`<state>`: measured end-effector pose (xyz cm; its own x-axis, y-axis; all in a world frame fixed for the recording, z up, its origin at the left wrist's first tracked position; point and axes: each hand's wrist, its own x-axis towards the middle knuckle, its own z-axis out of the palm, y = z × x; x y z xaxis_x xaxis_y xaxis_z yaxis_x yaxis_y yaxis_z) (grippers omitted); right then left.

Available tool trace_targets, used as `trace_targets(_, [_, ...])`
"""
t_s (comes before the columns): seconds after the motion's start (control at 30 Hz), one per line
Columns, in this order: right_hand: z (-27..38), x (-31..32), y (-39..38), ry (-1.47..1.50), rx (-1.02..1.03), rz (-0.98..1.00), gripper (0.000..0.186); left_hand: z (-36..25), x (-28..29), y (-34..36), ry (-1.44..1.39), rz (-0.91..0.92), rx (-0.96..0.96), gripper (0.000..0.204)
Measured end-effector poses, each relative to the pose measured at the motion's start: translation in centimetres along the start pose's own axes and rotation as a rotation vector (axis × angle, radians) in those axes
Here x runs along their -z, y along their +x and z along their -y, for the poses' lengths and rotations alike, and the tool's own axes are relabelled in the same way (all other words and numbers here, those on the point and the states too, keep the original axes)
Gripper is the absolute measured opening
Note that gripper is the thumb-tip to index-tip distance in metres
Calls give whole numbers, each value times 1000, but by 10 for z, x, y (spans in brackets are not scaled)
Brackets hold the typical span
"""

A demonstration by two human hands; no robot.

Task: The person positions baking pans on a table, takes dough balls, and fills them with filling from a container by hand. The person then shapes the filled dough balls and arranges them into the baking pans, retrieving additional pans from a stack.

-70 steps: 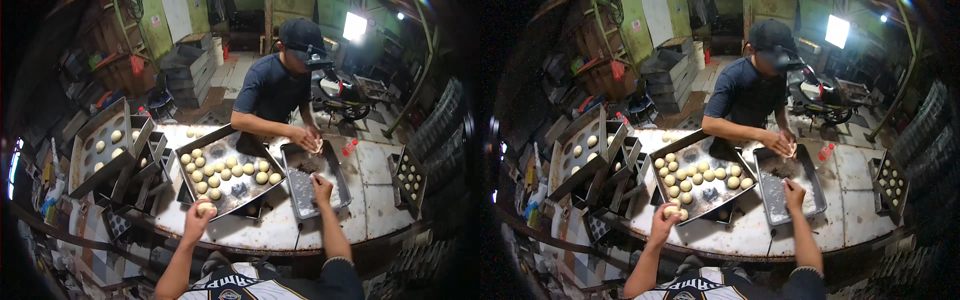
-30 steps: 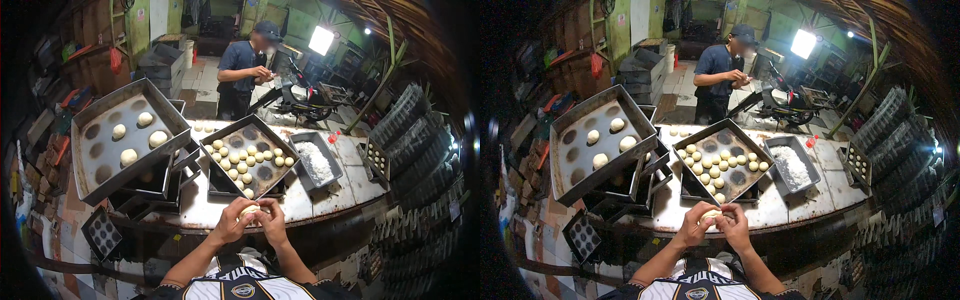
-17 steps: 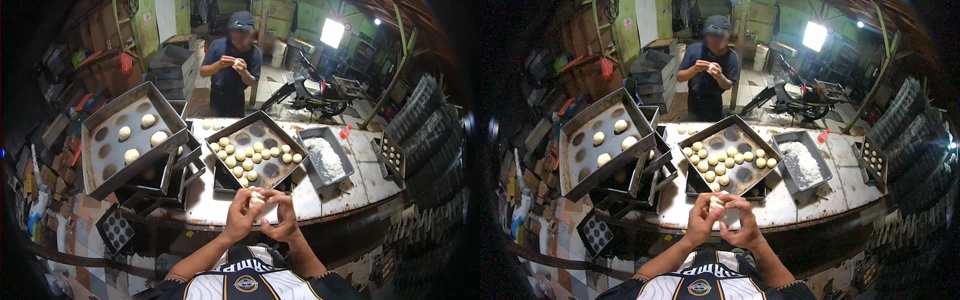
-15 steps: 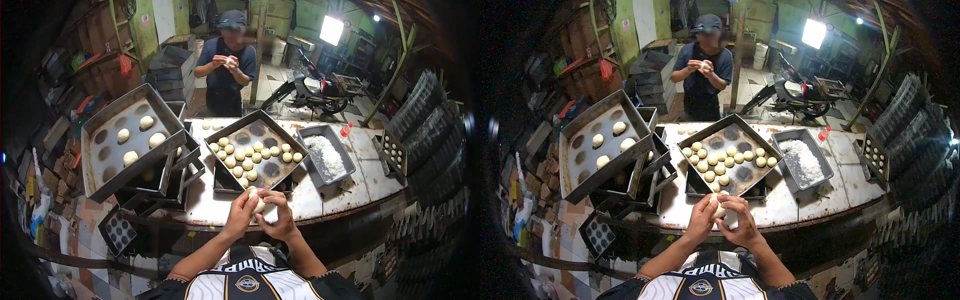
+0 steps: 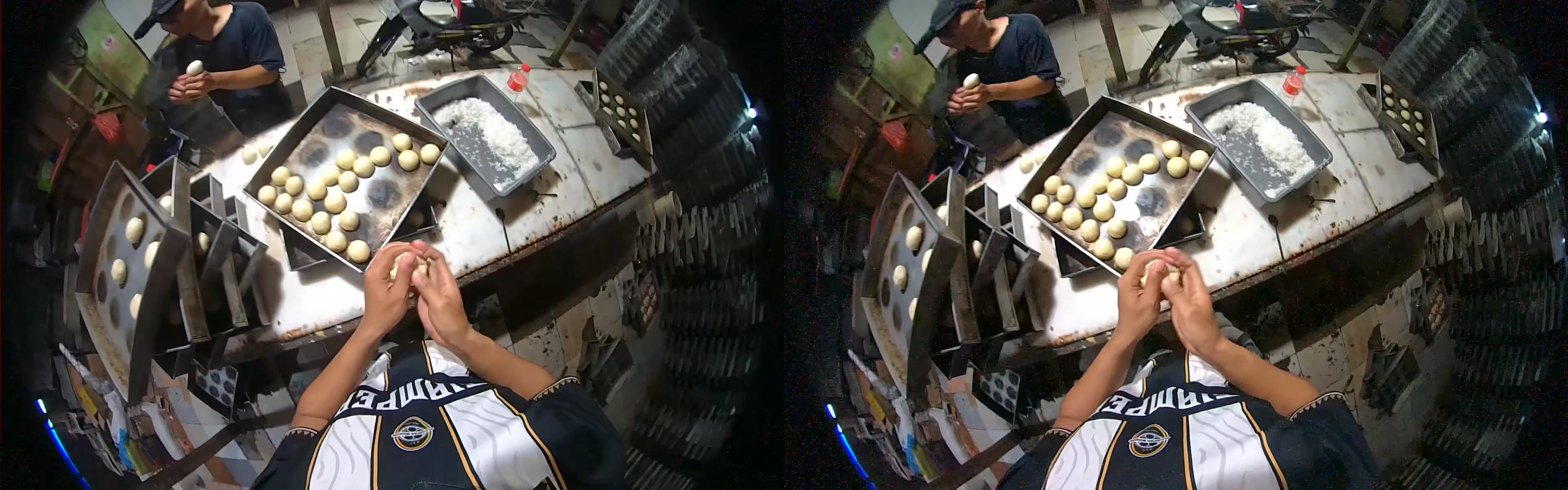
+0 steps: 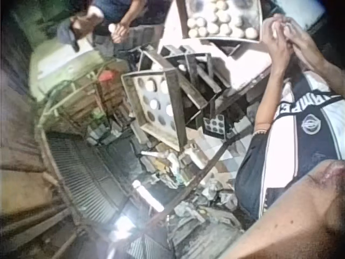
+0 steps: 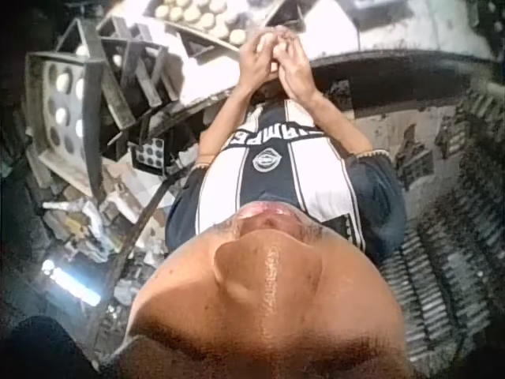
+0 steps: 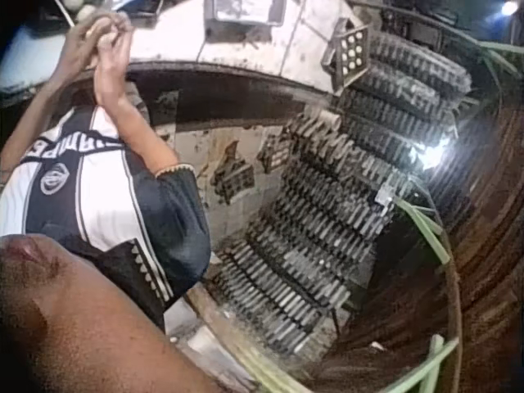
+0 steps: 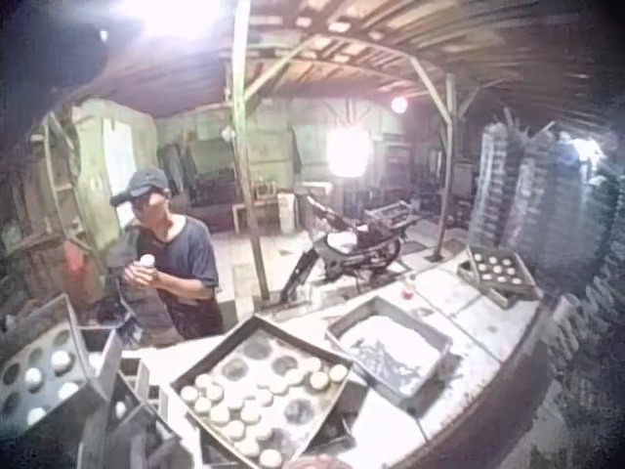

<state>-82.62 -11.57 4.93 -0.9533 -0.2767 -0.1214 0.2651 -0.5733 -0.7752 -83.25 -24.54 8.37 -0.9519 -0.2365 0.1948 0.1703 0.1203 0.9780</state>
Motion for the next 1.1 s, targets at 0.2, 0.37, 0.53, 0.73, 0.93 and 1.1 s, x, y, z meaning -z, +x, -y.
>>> trace_targets(0.2, [25,182,85,-1684,682,99,24,44,6,29,116,123,325,40])
trace_targets(0.37, [2,228,134,-1807,374,101,24,98,40,89,950,-152,212,47])
trace_targets(0.53, [-16,249,139,-1783,-132,505,13,138,46,119,1385,-100,580,57])
trace_targets(0.73, [15,247,143,-1696,295,125,23,136,50,116,844,-159,431,35])
trace_targets(0.93, [-7,268,149,-1787,86,293,22,92,59,63,268,-241,363,33])
trace_targets(1.1, [-55,313,140,-1762,495,173,16,59,94,-20,222,-228,406,41])
